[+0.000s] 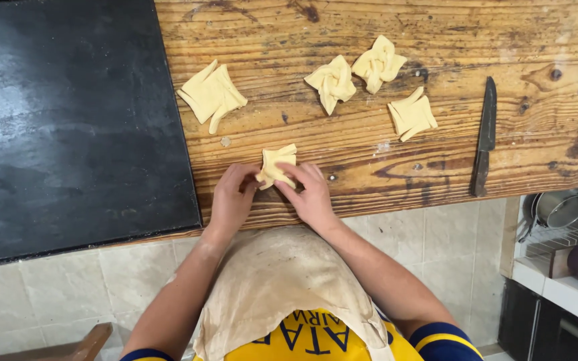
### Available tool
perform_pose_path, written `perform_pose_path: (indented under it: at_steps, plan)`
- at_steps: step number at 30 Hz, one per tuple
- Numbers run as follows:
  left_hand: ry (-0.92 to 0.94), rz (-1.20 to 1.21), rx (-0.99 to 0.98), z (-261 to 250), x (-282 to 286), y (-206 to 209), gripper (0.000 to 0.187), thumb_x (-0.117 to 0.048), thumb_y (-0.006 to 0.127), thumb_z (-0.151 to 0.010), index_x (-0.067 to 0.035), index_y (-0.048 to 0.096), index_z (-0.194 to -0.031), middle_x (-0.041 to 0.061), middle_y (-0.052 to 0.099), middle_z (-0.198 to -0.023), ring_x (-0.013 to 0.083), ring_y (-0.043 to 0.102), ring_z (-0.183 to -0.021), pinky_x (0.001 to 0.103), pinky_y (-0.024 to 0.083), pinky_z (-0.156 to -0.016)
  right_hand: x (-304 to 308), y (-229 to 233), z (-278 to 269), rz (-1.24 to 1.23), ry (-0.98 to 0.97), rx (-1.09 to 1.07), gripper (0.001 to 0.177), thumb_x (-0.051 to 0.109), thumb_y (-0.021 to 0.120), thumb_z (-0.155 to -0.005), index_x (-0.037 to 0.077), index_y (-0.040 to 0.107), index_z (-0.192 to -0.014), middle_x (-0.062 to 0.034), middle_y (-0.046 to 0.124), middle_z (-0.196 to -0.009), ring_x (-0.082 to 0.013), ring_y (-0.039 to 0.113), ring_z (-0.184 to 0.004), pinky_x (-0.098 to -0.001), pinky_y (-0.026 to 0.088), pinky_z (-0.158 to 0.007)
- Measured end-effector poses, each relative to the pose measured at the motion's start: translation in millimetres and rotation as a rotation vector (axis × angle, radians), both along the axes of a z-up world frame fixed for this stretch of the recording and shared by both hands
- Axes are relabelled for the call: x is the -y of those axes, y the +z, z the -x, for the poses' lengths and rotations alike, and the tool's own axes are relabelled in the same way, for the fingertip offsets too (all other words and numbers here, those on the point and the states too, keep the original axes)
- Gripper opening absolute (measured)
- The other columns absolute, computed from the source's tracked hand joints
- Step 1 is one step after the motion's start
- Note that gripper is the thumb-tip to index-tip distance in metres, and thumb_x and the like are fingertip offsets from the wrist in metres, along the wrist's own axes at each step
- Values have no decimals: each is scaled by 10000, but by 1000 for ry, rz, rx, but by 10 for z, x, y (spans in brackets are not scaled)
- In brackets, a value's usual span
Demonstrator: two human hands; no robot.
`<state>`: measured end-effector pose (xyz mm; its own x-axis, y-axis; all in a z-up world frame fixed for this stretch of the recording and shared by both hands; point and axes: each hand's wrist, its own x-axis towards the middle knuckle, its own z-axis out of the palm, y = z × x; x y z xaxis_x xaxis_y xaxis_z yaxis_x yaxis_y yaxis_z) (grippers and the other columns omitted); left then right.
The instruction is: Cutting dough into squares, folding them into star shapes, and greasing a baking tray.
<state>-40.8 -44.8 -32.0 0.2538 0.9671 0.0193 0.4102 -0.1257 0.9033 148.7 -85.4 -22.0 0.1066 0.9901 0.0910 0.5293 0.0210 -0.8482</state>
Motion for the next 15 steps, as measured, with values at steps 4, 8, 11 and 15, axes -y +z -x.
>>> perform_pose_path:
  at_steps: [4, 8, 11, 15]
  plan:
    - [-130, -178, -5, 75, 63, -130, 213, 30, 747, -876, -156, 773, -978, -11, 682, -931, 215, 719, -891, 327, 605, -828, 59, -159, 10, 5, 2, 27, 239, 215, 819, -874, 215, 802, -1113, -22, 597, -813, -263, 624, -802, -386, 522, -789]
    - [-153, -143, -60, -9, -85, -155, 163, -75, 768, -885, -162, 759, -1022, 27, 683, -946, 274, 706, -925, 396, 592, -839, 43, -128, -20, -3, 107, 116, 221, 236, 810, -854, 248, 787, -1073, -13, 586, -1013, -273, 559, -977, -413, 446, -891]
    - [-196, -15, -105, -77, -295, -129, 281, -206, 762, -917, -150, 705, -1186, 70, 660, -961, 321, 687, -940, 444, 577, -861, 98, -93, -78, 25, 168, 183, 486, 396, 839, -804, 246, 688, -1241, -38, 539, -1147, -302, 512, -1085, -438, 419, -964]
    - [-366, -101, -301, -155, -513, 93, 549, -361, 764, -892, -87, 655, -1355, 127, 538, -1117, 389, 574, -1091, 493, 486, -1035, 161, -198, -81, -29, 213, 406, 656, 436, 801, -857, 158, 557, -1398, -76, 488, -1226, -289, 481, -1158, -423, 382, -1008]
